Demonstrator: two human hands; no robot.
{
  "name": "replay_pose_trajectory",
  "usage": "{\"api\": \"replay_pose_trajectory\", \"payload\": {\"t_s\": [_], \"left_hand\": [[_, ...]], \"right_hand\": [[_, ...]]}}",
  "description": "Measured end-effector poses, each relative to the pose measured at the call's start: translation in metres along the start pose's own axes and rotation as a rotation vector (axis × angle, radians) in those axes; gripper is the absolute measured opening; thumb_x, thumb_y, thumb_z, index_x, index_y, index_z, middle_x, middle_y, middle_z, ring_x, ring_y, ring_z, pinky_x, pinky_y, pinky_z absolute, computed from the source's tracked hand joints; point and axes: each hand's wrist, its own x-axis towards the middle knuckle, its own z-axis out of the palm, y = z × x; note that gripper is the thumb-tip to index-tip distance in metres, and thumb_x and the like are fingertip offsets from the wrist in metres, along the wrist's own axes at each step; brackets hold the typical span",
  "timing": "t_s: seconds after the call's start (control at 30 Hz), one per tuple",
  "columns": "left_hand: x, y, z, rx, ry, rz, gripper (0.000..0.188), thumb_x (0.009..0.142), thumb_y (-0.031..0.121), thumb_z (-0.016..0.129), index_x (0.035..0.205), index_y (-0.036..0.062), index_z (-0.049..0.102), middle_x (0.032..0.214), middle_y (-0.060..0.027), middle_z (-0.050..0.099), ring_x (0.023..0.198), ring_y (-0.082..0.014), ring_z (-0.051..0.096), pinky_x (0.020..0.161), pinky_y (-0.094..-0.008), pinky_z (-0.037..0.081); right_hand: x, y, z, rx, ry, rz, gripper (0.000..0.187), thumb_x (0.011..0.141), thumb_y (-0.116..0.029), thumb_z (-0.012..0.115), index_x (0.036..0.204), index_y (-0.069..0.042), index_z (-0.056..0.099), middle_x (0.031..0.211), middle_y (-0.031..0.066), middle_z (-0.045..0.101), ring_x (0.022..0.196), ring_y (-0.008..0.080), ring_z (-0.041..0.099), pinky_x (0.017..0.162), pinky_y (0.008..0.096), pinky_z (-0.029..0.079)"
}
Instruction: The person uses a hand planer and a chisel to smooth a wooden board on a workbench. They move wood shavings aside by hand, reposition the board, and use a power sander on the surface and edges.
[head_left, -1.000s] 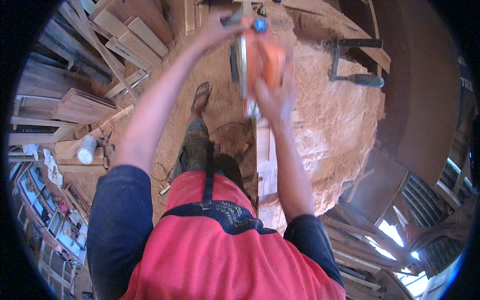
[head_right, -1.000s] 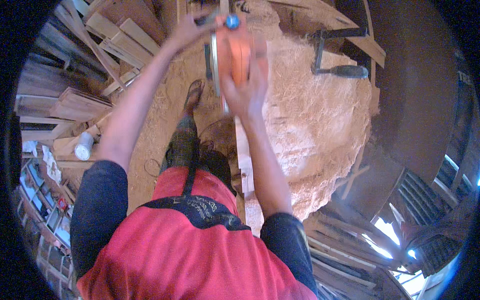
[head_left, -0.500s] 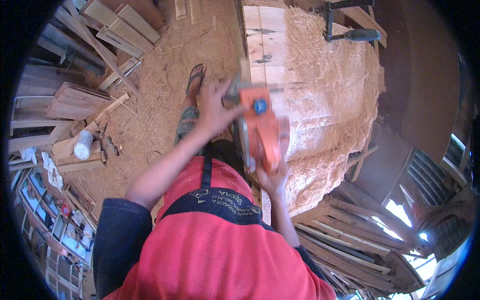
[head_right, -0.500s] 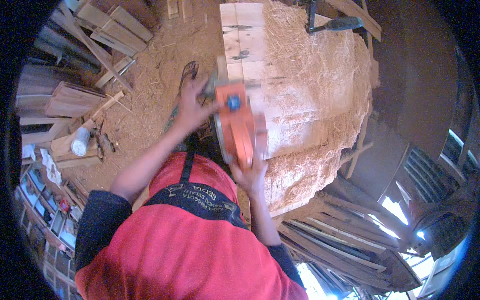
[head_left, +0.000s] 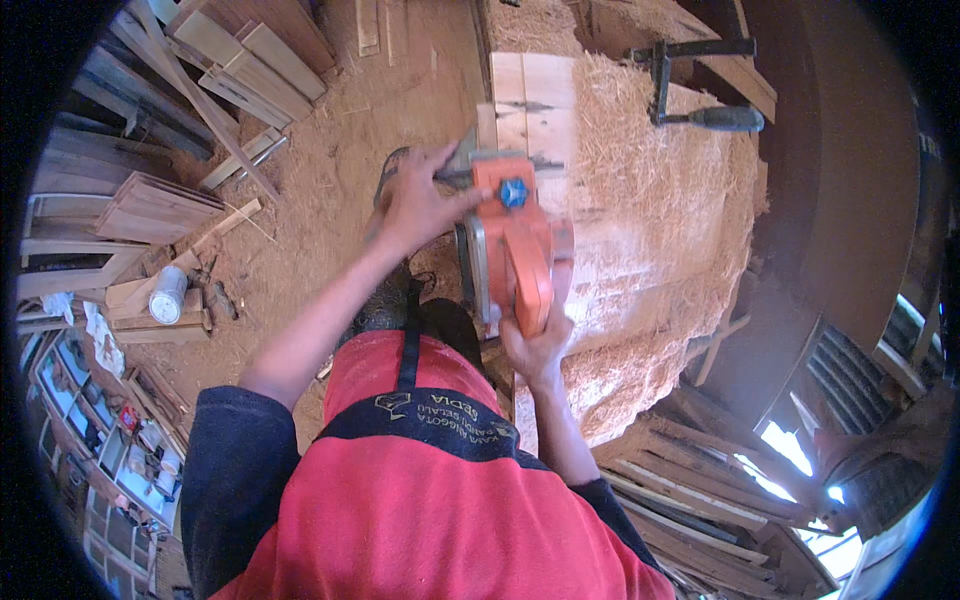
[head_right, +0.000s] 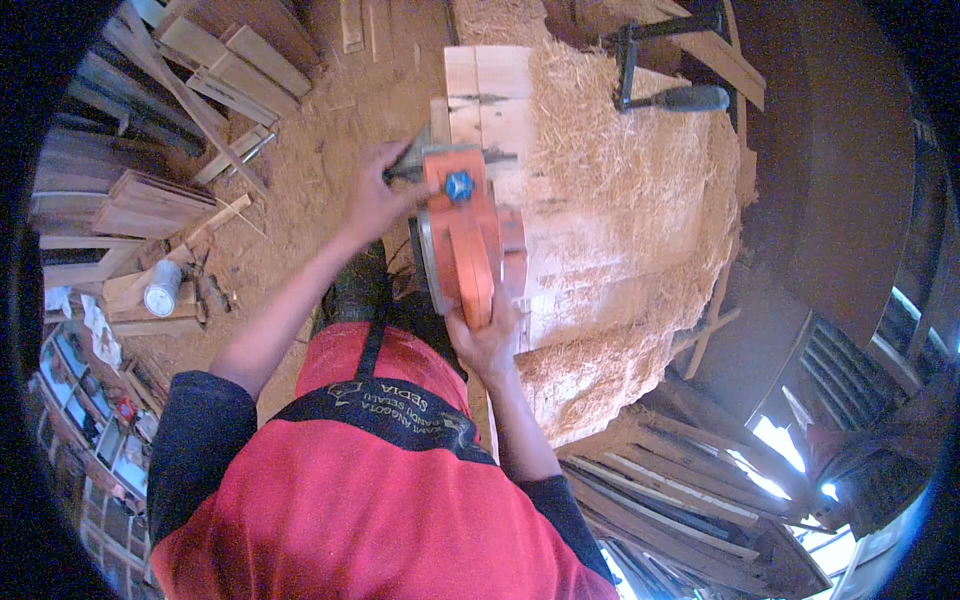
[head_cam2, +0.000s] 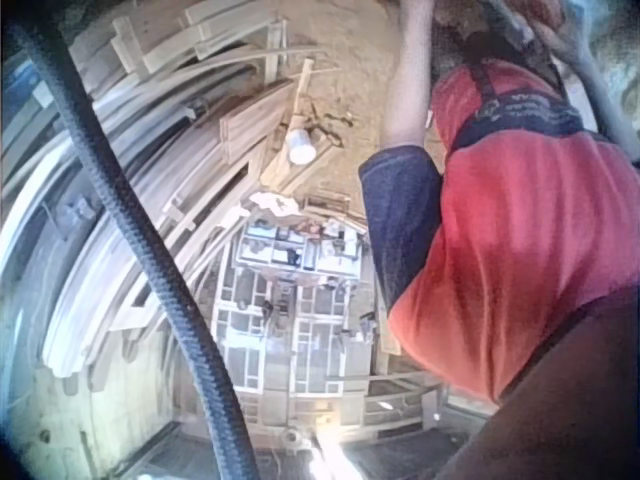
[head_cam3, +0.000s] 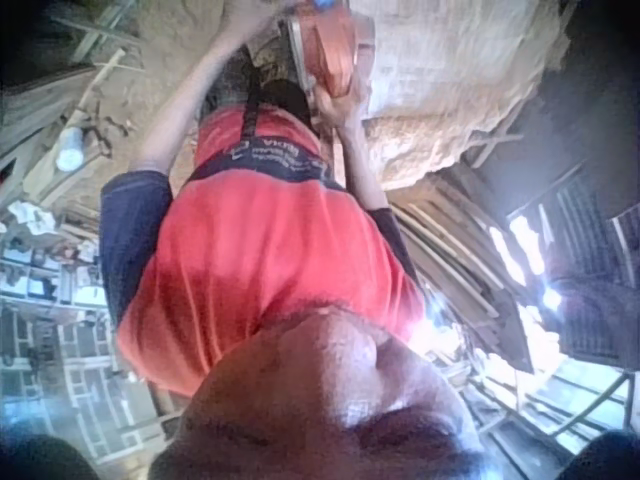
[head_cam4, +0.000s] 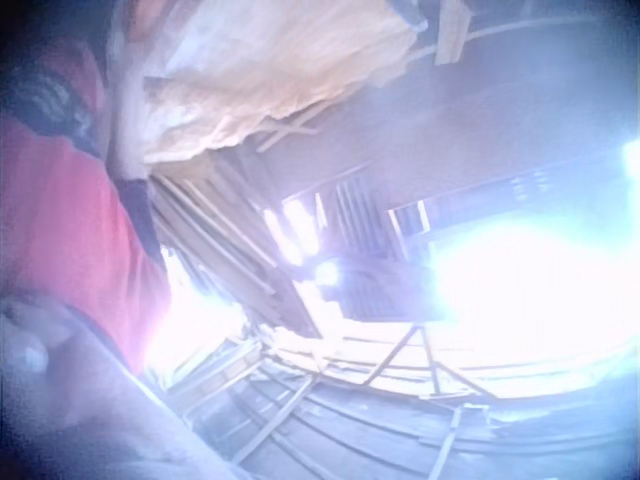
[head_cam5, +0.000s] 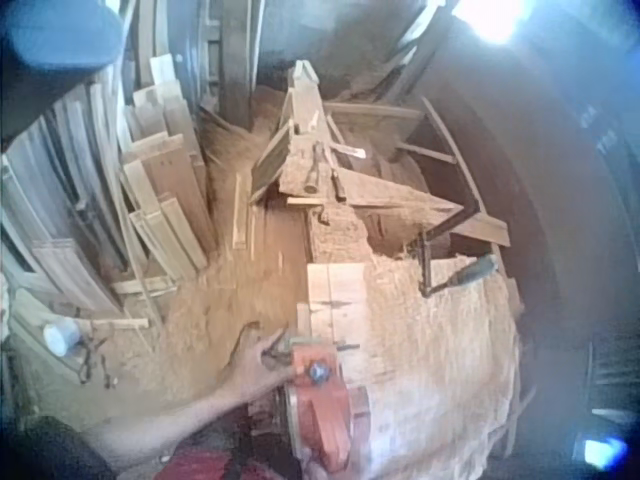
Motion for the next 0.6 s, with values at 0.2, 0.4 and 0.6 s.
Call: {"api": "replay_pose_trajectory", "payload": {"t_s": [0.2,0.4,0.6], "left_hand": [[0.182,0.002,-0.057,-0.082,-0.032,0.058,0.057,0.077,0.047,0.083,0.106,-0.0001,0.072,0.093,-0.0081,0.072,0.087,-0.0145,0.066,0.075,-0.0319,0.052],[0.25,-0.029,-0.074,-0.325,0.098,0.088,0.057,0.081,0.035,0.085,0.114,-0.0081,0.066,0.103,-0.0121,0.072,0.094,-0.0135,0.066,0.078,-0.0291,0.054],[0.083,0.016,-0.031,-0.192,-0.085,-0.024,0.075,0.075,0.047,0.085,0.128,-0.0017,0.063,0.11,-0.0169,0.068,0.105,-0.0256,0.064,0.095,-0.0379,0.049]], "right_hand": [[0.176,-0.065,0.043,0.066,0.181,-0.385,0.028,0.076,-0.013,0.068,0.101,0.0,0.063,0.075,0.0165,0.064,0.07,0.0246,0.066,0.067,0.0394,0.053],[0.23,-0.1,0.054,-0.003,0.069,-0.303,0.027,0.074,-0.016,0.068,0.094,0.001,0.062,0.082,0.0165,0.064,0.073,0.0283,0.063,0.069,0.0408,0.051],[0.083,-0.027,0.018,-0.017,0.08,-0.213,0.035,0.074,-0.016,0.077,0.102,-0.002,0.063,0.083,0.0212,0.067,0.074,0.0411,0.066,0.066,0.0456,0.052]]}}
